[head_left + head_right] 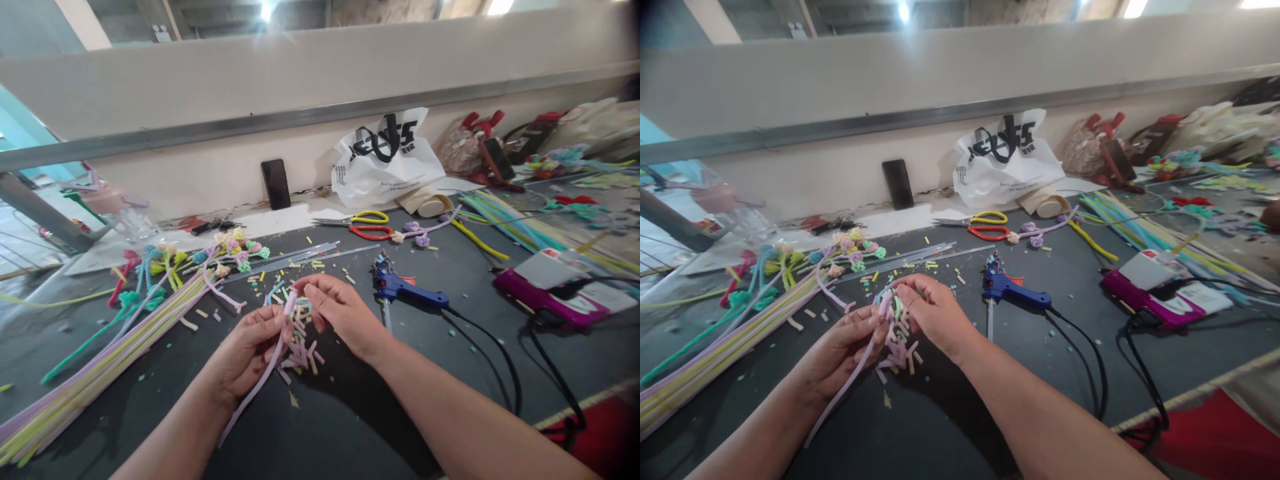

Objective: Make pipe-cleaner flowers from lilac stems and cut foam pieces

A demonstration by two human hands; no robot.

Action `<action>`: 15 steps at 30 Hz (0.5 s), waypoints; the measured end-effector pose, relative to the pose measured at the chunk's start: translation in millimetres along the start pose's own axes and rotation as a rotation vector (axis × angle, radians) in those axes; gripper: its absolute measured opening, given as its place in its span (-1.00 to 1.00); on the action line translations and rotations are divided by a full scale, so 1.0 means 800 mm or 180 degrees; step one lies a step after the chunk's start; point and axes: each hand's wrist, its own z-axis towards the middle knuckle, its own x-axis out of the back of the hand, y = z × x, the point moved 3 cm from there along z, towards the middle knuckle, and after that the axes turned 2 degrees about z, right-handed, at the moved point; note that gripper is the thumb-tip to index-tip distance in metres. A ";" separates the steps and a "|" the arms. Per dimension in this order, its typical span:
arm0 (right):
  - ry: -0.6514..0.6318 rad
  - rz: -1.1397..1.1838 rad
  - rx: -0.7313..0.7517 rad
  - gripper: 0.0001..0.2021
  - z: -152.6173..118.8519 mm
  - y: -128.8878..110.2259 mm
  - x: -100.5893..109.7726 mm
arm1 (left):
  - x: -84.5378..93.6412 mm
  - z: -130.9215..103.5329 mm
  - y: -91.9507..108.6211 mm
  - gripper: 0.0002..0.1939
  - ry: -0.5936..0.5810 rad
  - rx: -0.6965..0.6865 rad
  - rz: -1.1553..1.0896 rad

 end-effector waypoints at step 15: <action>0.0384 -0.0619 0.0158 -0.79 0.013 0.015 0.007 | -0.001 -0.008 0.007 -0.86 -0.0443 0.0113 -0.0502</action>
